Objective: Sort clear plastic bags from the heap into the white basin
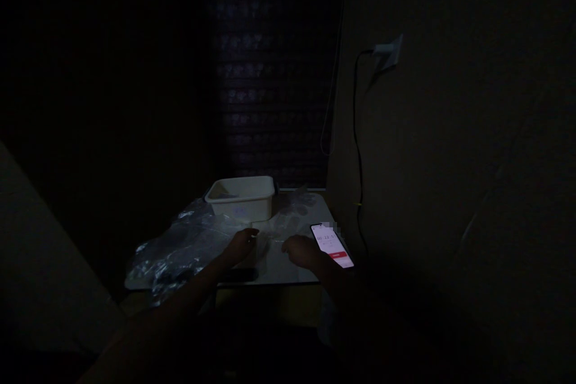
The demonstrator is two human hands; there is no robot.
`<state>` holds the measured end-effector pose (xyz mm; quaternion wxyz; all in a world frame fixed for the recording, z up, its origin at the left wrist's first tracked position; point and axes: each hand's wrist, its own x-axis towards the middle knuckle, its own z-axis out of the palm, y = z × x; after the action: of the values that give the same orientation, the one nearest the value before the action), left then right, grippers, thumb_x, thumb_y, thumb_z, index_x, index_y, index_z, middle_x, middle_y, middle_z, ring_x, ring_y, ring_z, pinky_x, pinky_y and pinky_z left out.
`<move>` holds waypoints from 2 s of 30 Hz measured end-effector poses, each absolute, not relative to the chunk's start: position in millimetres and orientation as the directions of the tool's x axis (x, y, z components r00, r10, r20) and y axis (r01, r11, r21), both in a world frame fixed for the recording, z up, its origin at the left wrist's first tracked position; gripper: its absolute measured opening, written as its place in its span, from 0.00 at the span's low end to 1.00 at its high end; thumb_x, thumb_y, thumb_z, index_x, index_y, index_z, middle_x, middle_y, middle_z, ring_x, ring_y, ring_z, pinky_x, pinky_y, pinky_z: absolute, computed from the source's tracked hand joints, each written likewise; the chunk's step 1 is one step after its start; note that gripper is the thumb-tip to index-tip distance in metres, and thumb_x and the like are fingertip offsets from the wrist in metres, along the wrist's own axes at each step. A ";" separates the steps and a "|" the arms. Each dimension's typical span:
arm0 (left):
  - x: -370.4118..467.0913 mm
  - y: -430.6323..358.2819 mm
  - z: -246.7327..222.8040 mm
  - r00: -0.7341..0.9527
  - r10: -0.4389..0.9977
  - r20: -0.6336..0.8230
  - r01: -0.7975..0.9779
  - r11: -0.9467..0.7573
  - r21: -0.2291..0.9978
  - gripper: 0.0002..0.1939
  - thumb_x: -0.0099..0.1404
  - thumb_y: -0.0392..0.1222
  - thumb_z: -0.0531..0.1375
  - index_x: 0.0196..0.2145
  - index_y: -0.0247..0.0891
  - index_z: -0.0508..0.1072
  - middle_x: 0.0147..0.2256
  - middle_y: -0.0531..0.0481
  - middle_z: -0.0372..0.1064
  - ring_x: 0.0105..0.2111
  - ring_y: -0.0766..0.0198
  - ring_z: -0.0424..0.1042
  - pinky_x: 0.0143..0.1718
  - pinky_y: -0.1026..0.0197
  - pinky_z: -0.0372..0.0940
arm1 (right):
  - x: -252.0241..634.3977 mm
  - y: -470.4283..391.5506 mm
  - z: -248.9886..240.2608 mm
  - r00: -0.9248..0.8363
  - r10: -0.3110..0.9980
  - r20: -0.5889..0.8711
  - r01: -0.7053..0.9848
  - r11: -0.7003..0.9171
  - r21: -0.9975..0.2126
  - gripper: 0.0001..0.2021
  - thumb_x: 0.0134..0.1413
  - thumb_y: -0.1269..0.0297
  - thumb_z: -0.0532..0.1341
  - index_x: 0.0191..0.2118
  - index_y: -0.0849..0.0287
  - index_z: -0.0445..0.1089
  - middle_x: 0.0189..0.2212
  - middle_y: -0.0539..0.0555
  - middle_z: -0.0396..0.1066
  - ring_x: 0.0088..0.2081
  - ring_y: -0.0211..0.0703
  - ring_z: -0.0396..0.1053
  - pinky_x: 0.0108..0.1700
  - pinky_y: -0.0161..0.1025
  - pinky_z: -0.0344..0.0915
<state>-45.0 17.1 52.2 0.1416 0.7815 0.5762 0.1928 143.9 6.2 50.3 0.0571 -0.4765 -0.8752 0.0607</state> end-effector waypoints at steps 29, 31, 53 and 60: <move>-57.6 -50.6 35.8 0.593 0.801 -0.083 0.803 -0.596 -0.014 0.31 0.55 0.55 0.35 0.51 0.33 0.38 0.53 0.42 0.31 0.51 0.55 0.30 0.45 0.45 0.33 | 108.6 29.2 37.6 -0.526 0.842 0.121 0.850 0.516 0.105 0.21 0.45 0.72 0.41 0.48 0.58 0.50 0.48 0.57 0.50 0.49 0.47 0.45 0.44 0.50 0.44; -56.3 -54.0 36.5 0.611 0.786 -0.092 0.788 -0.615 -0.023 0.32 0.54 0.55 0.36 0.51 0.33 0.37 0.52 0.41 0.31 0.51 0.55 0.30 0.46 0.46 0.32 | 101.0 26.0 36.1 -0.587 0.803 0.108 0.809 0.585 0.052 0.21 0.47 0.71 0.39 0.50 0.58 0.46 0.50 0.55 0.47 0.50 0.43 0.43 0.46 0.49 0.42; -66.5 -67.0 32.3 0.674 0.734 -0.085 0.733 -0.679 -0.045 0.31 0.53 0.57 0.38 0.51 0.40 0.36 0.52 0.40 0.30 0.51 0.52 0.31 0.44 0.44 0.35 | 94.5 35.0 21.1 -0.541 0.837 0.079 0.839 0.544 -0.023 0.27 0.48 0.53 0.32 0.51 0.64 0.42 0.52 0.57 0.40 0.52 0.41 0.37 0.49 0.50 0.31; -67.6 -69.6 32.8 0.686 0.726 -0.052 0.723 -0.688 -0.063 0.30 0.53 0.57 0.37 0.51 0.42 0.37 0.53 0.40 0.30 0.51 0.52 0.30 0.44 0.44 0.34 | 88.1 26.6 21.0 -0.636 0.769 0.065 0.769 0.638 -0.034 0.25 0.48 0.54 0.32 0.51 0.60 0.41 0.52 0.55 0.39 0.52 0.39 0.36 0.49 0.48 0.32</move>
<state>-67.6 -69.6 32.8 -0.0187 0.9179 0.3947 -0.0365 88.1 26.6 21.0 0.0368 -0.4252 -0.9044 0.0016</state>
